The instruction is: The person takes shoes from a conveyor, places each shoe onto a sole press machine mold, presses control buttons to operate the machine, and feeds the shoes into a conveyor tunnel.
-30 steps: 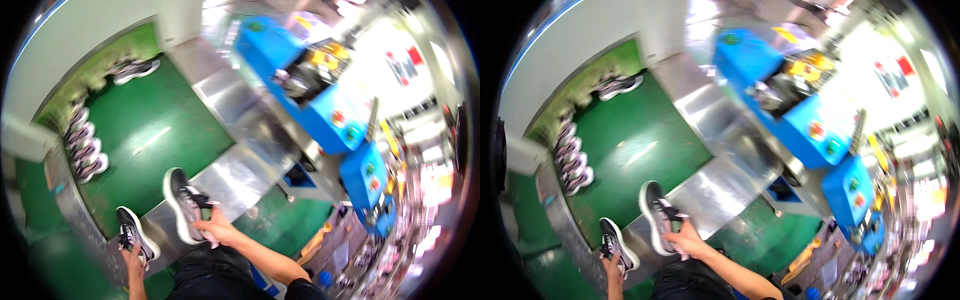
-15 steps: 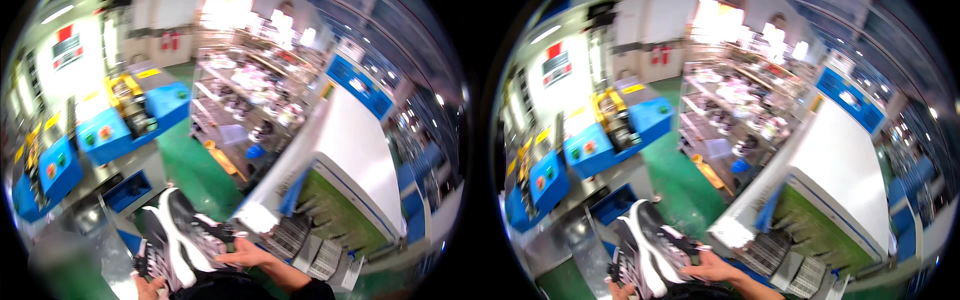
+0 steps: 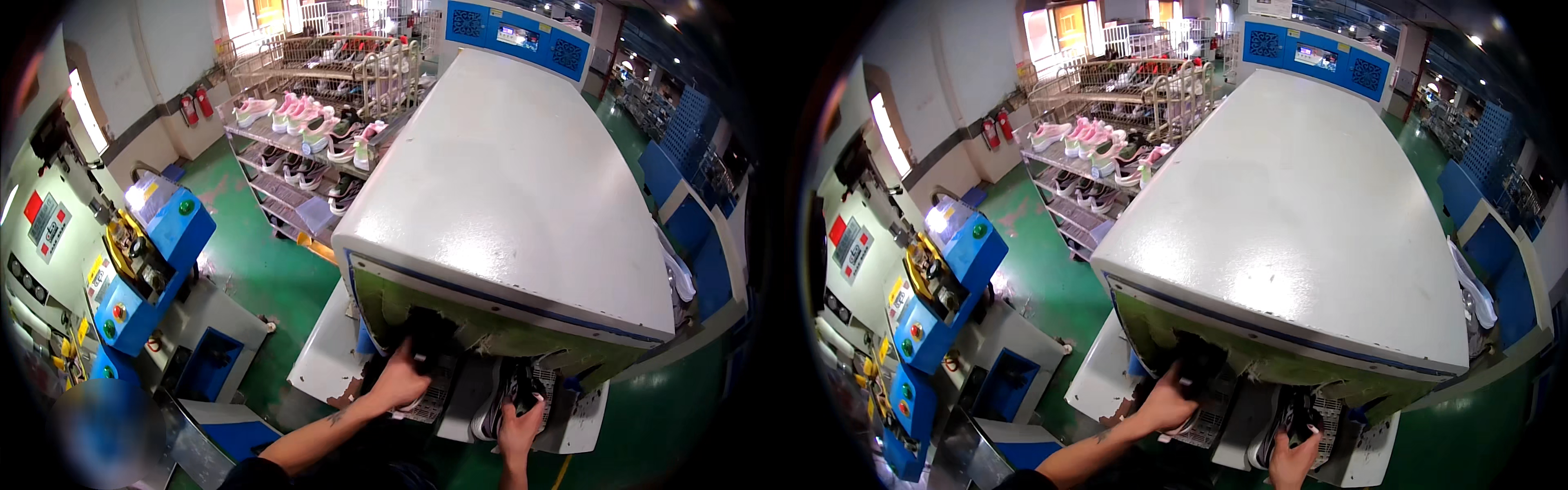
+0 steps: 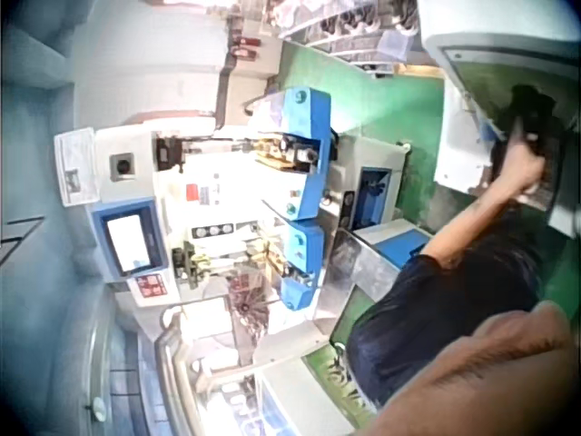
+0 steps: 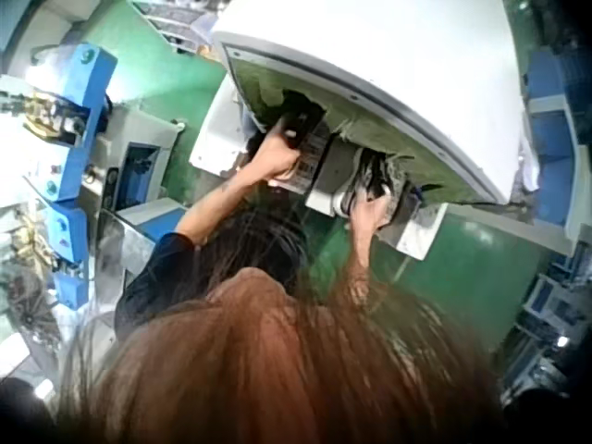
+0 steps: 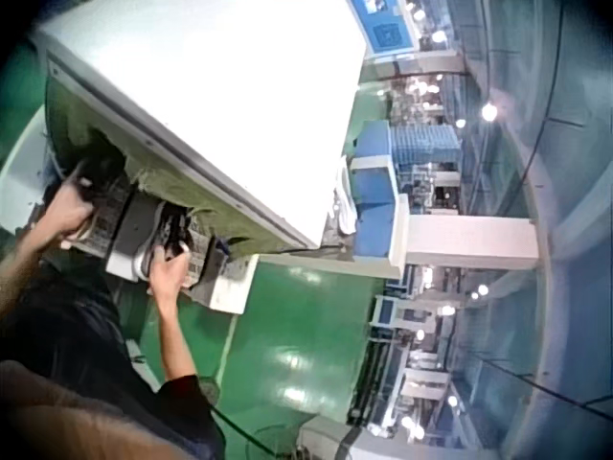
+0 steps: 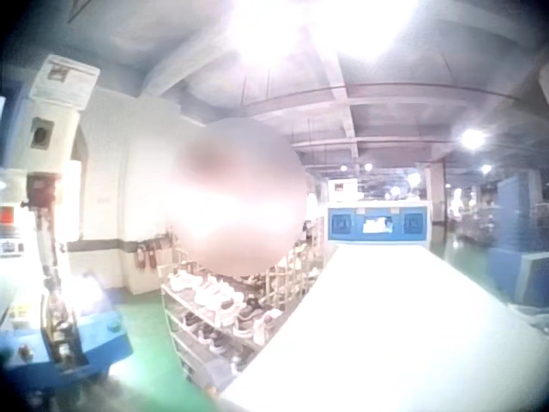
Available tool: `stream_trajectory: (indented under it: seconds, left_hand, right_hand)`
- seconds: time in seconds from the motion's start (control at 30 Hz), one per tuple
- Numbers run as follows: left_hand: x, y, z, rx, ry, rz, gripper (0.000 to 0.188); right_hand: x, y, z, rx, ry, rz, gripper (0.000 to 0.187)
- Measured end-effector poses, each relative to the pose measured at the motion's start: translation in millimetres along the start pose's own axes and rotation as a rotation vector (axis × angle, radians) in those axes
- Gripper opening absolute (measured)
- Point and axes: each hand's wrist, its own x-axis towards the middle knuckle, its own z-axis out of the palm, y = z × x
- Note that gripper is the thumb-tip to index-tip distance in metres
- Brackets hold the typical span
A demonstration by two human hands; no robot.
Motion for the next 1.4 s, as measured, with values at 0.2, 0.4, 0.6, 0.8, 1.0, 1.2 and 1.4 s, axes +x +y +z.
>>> stream_trajectory:
  seconds: [0.2, 0.4, 0.6, 0.8, 1.0, 1.2, 1.4]
  left_hand:
    - [-70.3, -17.3, -23.5, -0.183, 0.229, 0.317, 0.050]
    - [-246.5, -80.7, -71.2, -0.129, 0.404, 0.157, 0.028]
    - [-479.4, -191.7, -76.5, 0.188, 1.010, -0.273, 0.035]
    - [-759.1, -353.1, 28.1, 0.061, 1.773, -1.110, 0.027]
    - [-949.0, -423.4, 144.2, 0.360, 2.341, -1.374, 0.019]
    - [-990.9, -447.8, 189.8, 0.096, 2.558, -1.425, 0.016]
    - [-1008.2, -496.9, 208.3, -0.037, 2.477, -1.293, 0.007]
  right_hand:
    - [-21.5, -19.8, 23.5, 0.439, 0.599, -0.535, 0.042]
    - [-185.2, -125.5, 97.2, 0.607, -0.565, -0.996, 0.014]
    - [-403.6, -155.1, 143.9, 0.460, -1.314, -1.273, 0.012]
    - [-671.3, -85.8, 158.8, 0.070, -1.982, -1.651, 0.023]
    - [-978.8, -3.0, 227.9, -0.524, -2.242, -2.415, 0.052]
    - [-1316.8, 56.7, 230.1, 0.016, -1.531, -3.532, 0.076]
    - [-1451.8, 137.1, 259.5, 0.062, -0.747, -3.341, 0.065]
